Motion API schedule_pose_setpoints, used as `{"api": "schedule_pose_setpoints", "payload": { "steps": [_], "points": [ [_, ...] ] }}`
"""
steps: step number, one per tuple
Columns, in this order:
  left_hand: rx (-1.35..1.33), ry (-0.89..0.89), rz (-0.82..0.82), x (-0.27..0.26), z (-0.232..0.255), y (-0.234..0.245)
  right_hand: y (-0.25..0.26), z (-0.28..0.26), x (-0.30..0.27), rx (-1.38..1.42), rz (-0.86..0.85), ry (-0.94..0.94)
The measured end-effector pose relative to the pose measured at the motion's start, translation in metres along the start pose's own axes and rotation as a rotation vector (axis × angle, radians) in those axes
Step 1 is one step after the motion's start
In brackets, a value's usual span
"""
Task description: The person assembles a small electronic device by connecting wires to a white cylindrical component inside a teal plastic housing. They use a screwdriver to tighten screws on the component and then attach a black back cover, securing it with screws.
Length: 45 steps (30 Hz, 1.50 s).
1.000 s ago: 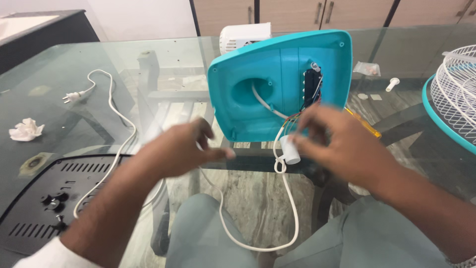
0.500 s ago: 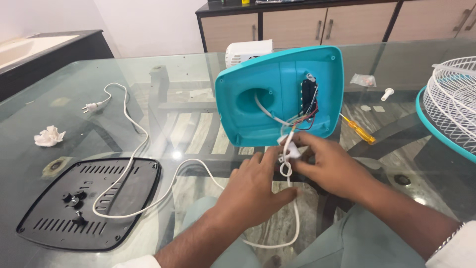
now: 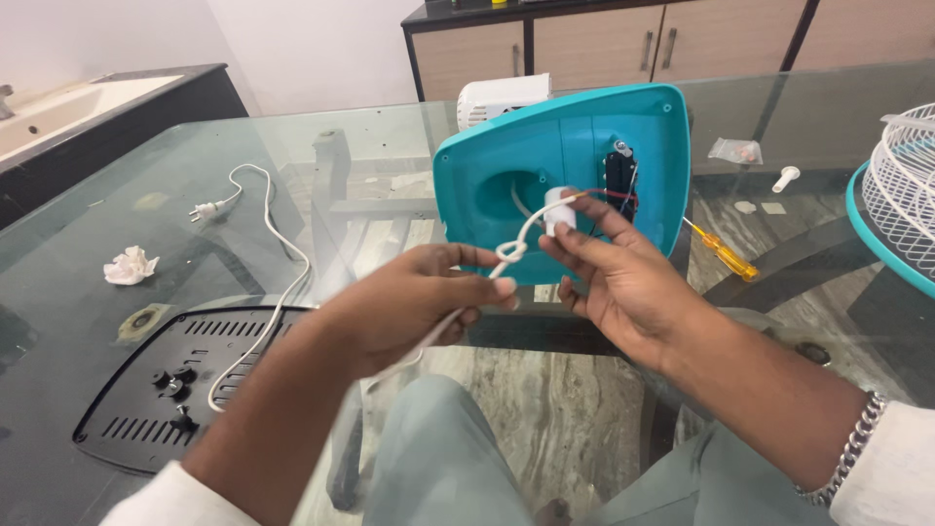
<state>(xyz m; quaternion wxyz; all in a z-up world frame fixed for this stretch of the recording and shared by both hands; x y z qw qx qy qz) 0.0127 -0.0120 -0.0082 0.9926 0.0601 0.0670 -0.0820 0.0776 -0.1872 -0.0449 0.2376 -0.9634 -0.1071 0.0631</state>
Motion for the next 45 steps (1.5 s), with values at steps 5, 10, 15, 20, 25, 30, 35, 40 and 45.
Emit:
{"api": "schedule_pose_setpoints", "payload": {
  "steps": [5, 10, 15, 20, 25, 30, 35, 40, 45],
  "points": [
    [0.100, 0.074, -0.088, -0.012, 0.015, 0.018, 0.003, -0.004, -0.001, 0.000, 0.098, 0.046],
    [0.494, -0.365, 0.211, 0.011, 0.051, 0.023, 0.001, -0.002, -0.006, -0.058, 0.155, 0.067],
    [0.795, -0.857, 0.444, 0.009, 0.066, 0.001, 0.007, 0.004, -0.009, -0.071, 0.200, 0.029],
    [0.965, -0.682, 0.649, 0.020, 0.046, 0.009, 0.011, 0.007, -0.011, -0.080, 0.204, 0.029],
    [1.046, -0.629, 0.653, 0.026, 0.037, 0.007, 0.007, 0.004, -0.015, -0.010, 0.185, -0.002],
    [1.060, -0.675, 0.657, 0.032, 0.038, -0.002, -0.001, -0.001, -0.020, 0.035, 0.167, -0.025],
    [1.093, -0.567, 0.637, 0.049, 0.037, -0.009, -0.008, -0.007, -0.023, -0.053, 0.130, 0.009],
    [1.137, -0.722, 0.627, 0.059, 0.038, -0.015, -0.003, -0.005, -0.020, -0.128, 0.209, -0.004],
    [0.742, -0.710, 0.281, 0.069, 0.029, -0.008, -0.007, -0.004, -0.013, -0.104, 0.202, -0.034]
  ]
}}
Point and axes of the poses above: each hand's wrist, its own x-axis towards the middle knuckle, its own y-axis out of the back of the hand, z = x × y, the point moved 7 cm from there along x, towards the middle knuckle, and after that the axes turned 8 degrees about z, right-handed, at the moved point
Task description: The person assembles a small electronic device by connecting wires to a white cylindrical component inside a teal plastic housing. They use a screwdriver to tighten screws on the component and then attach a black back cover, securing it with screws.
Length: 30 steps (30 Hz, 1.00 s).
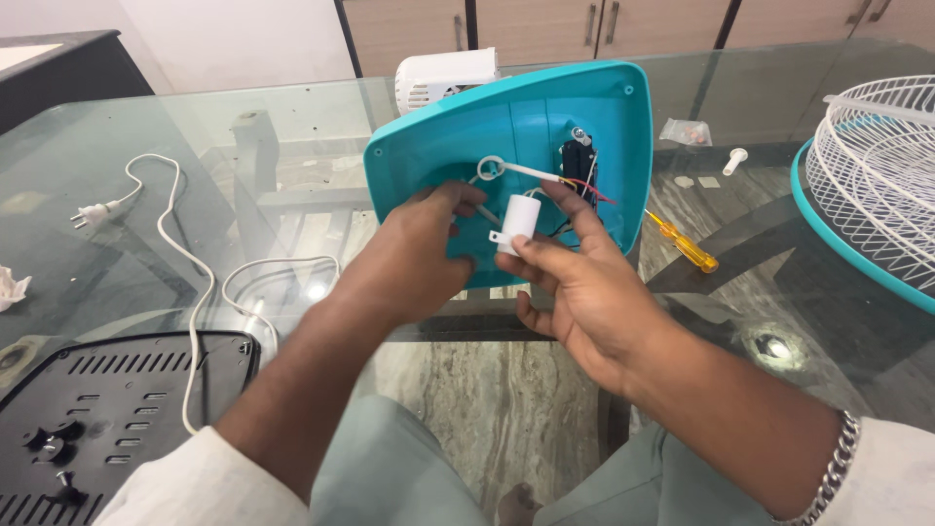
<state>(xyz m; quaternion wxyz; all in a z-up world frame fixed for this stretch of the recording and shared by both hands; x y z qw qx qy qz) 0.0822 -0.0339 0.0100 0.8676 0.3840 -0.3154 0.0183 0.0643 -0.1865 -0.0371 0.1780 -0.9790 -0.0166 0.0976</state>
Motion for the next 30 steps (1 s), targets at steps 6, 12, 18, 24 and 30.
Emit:
{"api": "schedule_pose_setpoints", "payload": {
  "steps": [6, 12, 18, 24, 30],
  "points": [
    [-0.486, 0.121, -0.218, -0.013, -0.003, -0.011, 0.000, 0.001, 0.003, -0.116, 0.120, 0.095],
    [-0.761, 0.189, -0.185, -0.014, -0.004, -0.018, 0.001, -0.009, 0.009, -0.241, 0.068, 0.281],
    [-0.833, 0.218, -0.044, -0.014, -0.007, -0.018, 0.002, -0.022, 0.012, -0.255, -0.075, 0.398],
    [-0.567, 0.231, 0.086, -0.012, -0.009, -0.006, 0.001, -0.029, 0.007, -0.441, -0.133, 0.564],
    [-0.435, 0.368, 0.211, -0.008, -0.010, 0.000, 0.005, -0.037, 0.002, -0.544, 0.026, 0.644]
  ]
}}
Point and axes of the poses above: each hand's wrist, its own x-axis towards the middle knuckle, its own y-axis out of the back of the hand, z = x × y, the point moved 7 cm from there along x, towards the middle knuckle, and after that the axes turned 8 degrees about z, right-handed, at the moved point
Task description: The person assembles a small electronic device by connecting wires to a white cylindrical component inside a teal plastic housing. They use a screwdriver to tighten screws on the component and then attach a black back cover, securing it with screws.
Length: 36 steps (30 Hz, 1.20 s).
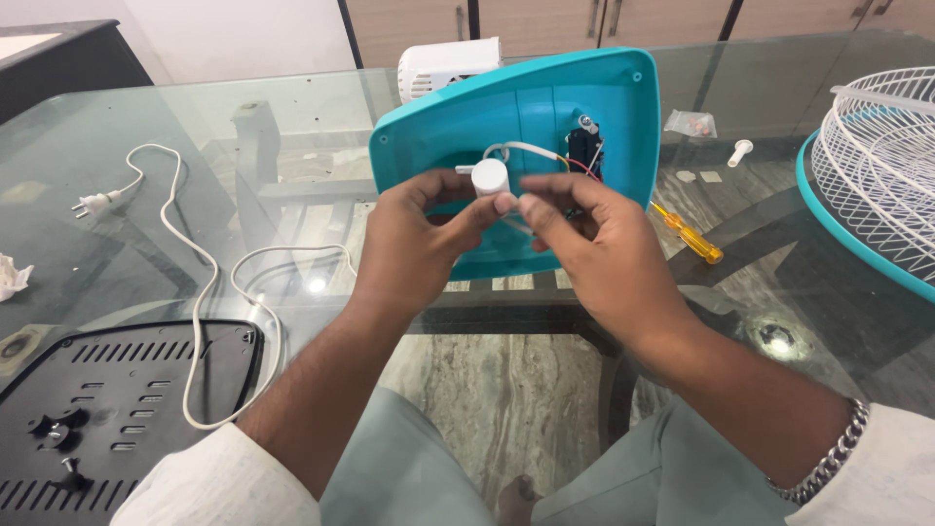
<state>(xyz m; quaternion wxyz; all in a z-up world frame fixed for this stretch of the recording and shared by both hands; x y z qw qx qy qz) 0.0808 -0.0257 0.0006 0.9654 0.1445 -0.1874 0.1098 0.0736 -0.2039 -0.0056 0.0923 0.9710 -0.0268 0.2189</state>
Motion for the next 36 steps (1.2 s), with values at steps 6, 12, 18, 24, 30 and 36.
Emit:
{"api": "schedule_pose_setpoints", "payload": {
  "steps": [6, 12, 18, 24, 30, 36],
  "points": [
    [0.089, -0.060, -0.029, -0.001, 0.011, -0.011, 0.002, -0.019, 0.004, -0.121, 0.022, 0.142],
    [0.063, 0.044, -0.018, -0.001, 0.008, -0.010, 0.000, -0.016, 0.012, -0.128, 0.057, 0.051],
    [-0.097, 0.084, 0.028, -0.003, 0.002, -0.012, 0.002, -0.006, 0.017, 0.023, 0.074, -0.055],
    [-0.095, 0.113, 0.089, 0.000, -0.001, -0.011, -0.001, -0.001, 0.019, 0.040, 0.079, -0.044],
    [-0.103, 0.091, 0.132, 0.008, 0.003, -0.010, -0.001, 0.001, 0.018, 0.049, 0.070, -0.054],
    [-0.136, 0.037, 0.121, 0.015, 0.004, -0.011, -0.002, 0.003, 0.019, 0.068, 0.047, -0.053]
  ]
}}
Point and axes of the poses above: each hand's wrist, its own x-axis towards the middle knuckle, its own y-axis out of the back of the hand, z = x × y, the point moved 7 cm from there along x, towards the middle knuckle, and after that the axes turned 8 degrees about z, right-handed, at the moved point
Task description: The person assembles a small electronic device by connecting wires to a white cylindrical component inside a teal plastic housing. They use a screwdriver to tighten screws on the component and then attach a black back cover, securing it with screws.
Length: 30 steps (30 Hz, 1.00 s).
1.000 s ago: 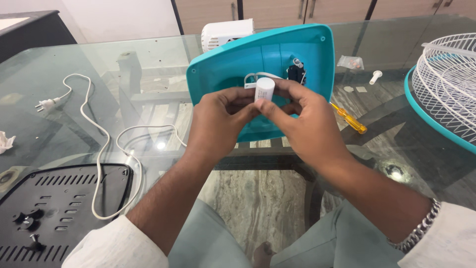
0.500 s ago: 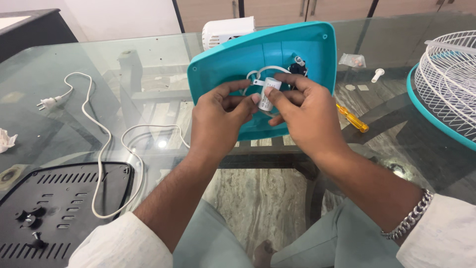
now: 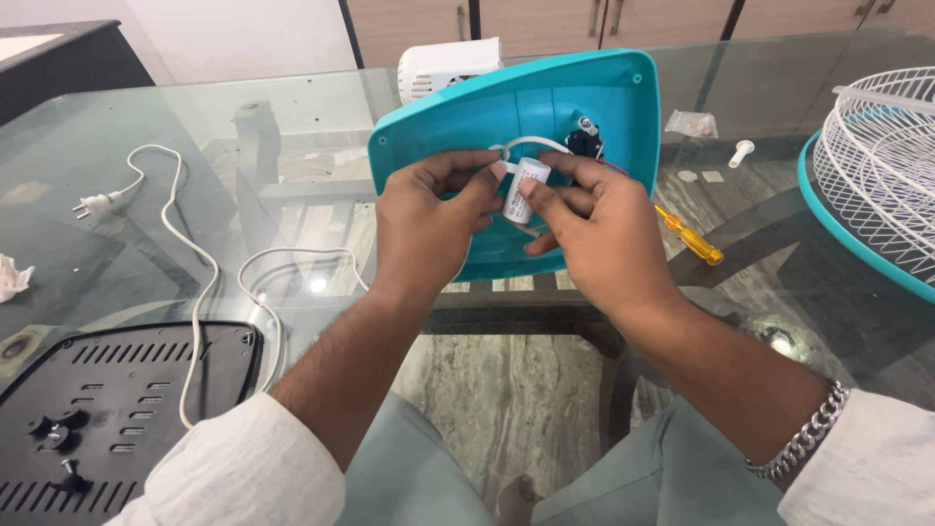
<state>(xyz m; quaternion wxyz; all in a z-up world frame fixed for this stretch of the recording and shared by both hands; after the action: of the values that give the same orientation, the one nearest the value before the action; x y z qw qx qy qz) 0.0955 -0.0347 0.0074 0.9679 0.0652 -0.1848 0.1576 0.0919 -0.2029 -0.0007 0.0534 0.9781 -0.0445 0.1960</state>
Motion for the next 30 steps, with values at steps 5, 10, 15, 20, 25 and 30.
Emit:
{"api": "schedule_pose_setpoints", "payload": {
  "steps": [5, 10, 15, 20, 25, 30],
  "points": [
    [-0.076, 0.010, -0.009, 0.002, -0.004, -0.003, 0.000, 0.001, 0.000, 0.002, -0.027, 0.012],
    [-0.055, 0.007, -0.008, 0.001, -0.002, -0.003, -0.001, 0.001, 0.002, -0.026, -0.018, 0.029],
    [0.115, -0.127, -0.036, -0.007, 0.015, 0.016, -0.003, 0.003, 0.002, 0.018, 0.009, 0.047],
    [0.251, 0.134, -0.142, -0.020, -0.006, 0.083, -0.003, 0.006, 0.004, 0.025, 0.004, 0.050],
    [0.699, 0.099, -0.032, -0.026, -0.007, 0.182, -0.001, 0.006, 0.002, -0.008, 0.012, 0.045],
    [0.908, 0.132, 0.020, -0.041, -0.013, 0.238, -0.003, 0.000, 0.001, -0.026, 0.007, 0.053]
  ]
}}
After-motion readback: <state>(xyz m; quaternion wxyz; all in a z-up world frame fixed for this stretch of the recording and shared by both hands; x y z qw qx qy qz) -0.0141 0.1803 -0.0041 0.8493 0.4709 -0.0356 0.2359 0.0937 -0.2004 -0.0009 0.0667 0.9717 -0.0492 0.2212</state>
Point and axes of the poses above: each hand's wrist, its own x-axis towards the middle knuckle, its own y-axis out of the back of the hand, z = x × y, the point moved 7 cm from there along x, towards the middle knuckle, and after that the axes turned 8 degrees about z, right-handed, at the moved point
